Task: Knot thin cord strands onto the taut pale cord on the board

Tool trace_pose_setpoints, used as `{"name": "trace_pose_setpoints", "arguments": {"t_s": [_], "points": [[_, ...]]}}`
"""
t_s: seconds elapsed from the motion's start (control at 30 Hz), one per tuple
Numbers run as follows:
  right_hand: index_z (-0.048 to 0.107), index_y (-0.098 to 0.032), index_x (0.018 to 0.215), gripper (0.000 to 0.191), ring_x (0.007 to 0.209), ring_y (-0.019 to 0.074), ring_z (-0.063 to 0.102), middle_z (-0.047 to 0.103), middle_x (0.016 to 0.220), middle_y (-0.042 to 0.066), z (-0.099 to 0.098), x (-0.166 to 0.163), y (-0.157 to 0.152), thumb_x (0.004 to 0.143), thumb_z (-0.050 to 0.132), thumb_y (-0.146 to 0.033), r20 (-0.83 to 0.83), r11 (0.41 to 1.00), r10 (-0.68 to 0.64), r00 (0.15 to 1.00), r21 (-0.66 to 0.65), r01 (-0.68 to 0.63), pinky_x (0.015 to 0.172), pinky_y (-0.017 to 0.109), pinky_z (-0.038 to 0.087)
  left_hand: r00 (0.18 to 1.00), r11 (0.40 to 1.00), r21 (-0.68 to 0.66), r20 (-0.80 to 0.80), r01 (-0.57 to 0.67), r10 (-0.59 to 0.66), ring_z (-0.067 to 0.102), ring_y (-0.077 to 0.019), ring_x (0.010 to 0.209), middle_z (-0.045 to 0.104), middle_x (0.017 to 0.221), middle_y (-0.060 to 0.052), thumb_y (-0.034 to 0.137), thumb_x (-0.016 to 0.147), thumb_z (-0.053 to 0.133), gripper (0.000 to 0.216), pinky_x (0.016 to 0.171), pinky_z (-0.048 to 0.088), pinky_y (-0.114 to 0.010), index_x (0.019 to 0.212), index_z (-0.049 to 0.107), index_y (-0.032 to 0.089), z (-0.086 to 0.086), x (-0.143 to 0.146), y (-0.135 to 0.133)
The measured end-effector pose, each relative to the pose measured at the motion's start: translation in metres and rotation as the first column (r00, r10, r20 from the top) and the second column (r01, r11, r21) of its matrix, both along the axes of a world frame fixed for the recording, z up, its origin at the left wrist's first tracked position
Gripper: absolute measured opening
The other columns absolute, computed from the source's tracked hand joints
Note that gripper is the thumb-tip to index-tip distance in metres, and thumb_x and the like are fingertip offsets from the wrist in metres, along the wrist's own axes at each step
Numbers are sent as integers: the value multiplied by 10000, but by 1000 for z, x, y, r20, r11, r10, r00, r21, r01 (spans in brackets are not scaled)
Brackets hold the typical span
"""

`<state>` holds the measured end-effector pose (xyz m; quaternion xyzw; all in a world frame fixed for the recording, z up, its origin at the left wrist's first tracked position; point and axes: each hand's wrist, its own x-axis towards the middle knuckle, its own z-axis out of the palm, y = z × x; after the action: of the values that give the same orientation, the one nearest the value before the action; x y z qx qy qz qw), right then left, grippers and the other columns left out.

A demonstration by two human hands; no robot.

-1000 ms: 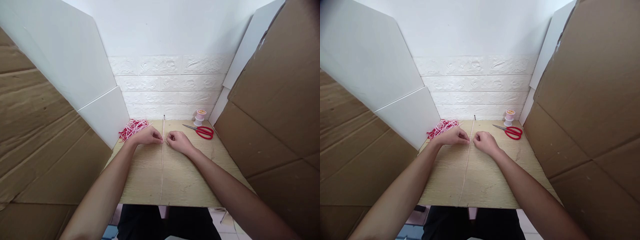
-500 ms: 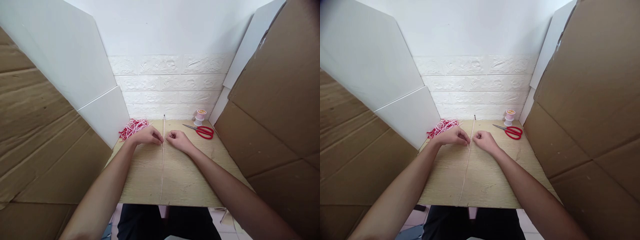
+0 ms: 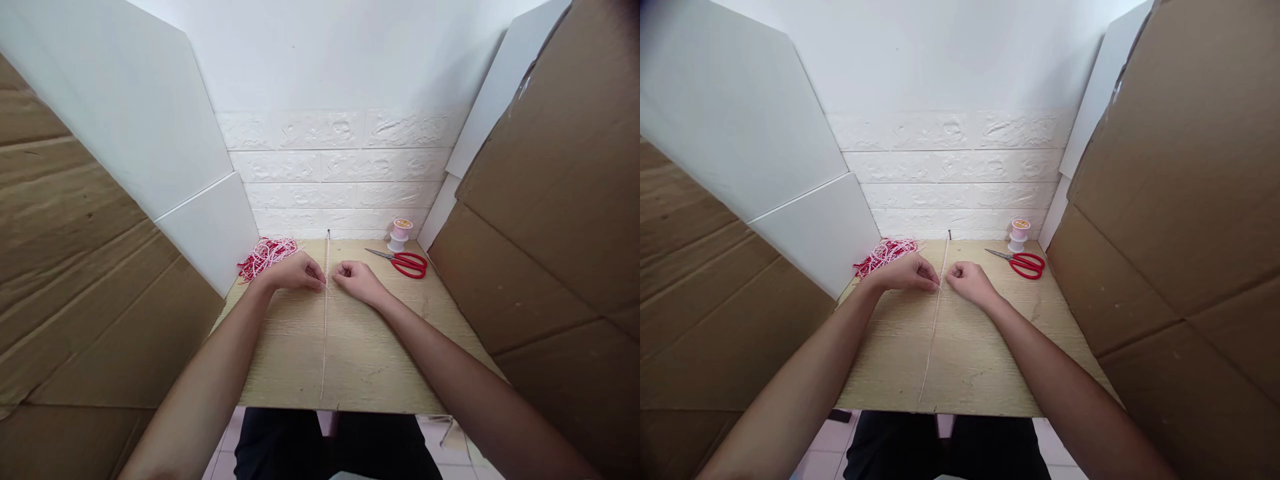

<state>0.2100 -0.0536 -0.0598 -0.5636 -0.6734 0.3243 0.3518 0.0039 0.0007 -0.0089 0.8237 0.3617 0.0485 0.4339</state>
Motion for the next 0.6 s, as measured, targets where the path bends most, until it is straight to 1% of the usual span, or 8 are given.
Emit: {"name": "trace_pose_setpoints", "arguments": {"t_s": [0.1, 0.17, 0.27, 0.37, 0.53, 0.6], "points": [[634, -147, 725, 158, 647, 122, 531, 632, 705, 3, 0, 0, 0, 756, 550, -278, -13, 1000, 3, 1000, -6, -3, 581, 227, 362, 1000, 999, -22, 14, -27, 27, 684, -143, 746, 731, 805, -32, 294, 722, 731, 207, 630, 499, -185, 873, 756, 154, -1, 3, -2], [631, -149, 724, 166, 645, 122, 529, 629, 701, 1, -1, -1, 0, 756, 551, -291, -22, 1000, 8, 1000, -10, -8, 576, 227, 359, 998, 997, -64, 38, -50, 53, 680, -138, 723, 725, 785, -33, 273, 711, 730, 184, 619, 504, -184, 845, 740, 147, -2, 5, -3], [623, -149, 715, 171, 639, 120, 521, 621, 690, -1, -3, -1, 1, 747, 556, -304, -52, 1000, 14, 999, -27, -15, 573, 226, 358, 994, 988, -134, 75, -74, 85, 689, -144, 735, 723, 788, -44, 243, 687, 731, 160, 649, 533, -199, 807, 721, 138, -5, 7, -4], [628, -147, 721, 178, 631, 118, 510, 613, 683, -2, -5, -1, 2, 738, 570, -314, -92, 998, 31, 995, -48, -36, 572, 225, 358, 987, 979, -172, 102, -108, 127, 697, -153, 740, 721, 788, -57, 229, 663, 735, 156, 664, 551, -214, 776, 705, 126, -8, 9, -4], [639, -142, 723, 216, 619, 114, 492, 602, 675, -3, -6, 1, 3, 735, 607, -356, -124, 995, 57, 991, -74, -67, 558, 222, 342, 960, 948, -258, 157, -185, 230, 703, -155, 746, 718, 773, -70, 220, 638, 756, 170, 711, 573, -234, 732, 674, 104, -10, 14, -7], [653, -137, 731, 229, 620, 115, 491, 606, 676, -2, -5, 1, 2, 735, 616, -363, -129, 994, 69, 989, -77, -79, 561, 223, 344, 947, 934, -287, 173, -213, 270, 699, -150, 726, 712, 747, -71, 207, 628, 765, 172, 705, 574, -233, 708, 660, 97, -9, 16, -9]]}}
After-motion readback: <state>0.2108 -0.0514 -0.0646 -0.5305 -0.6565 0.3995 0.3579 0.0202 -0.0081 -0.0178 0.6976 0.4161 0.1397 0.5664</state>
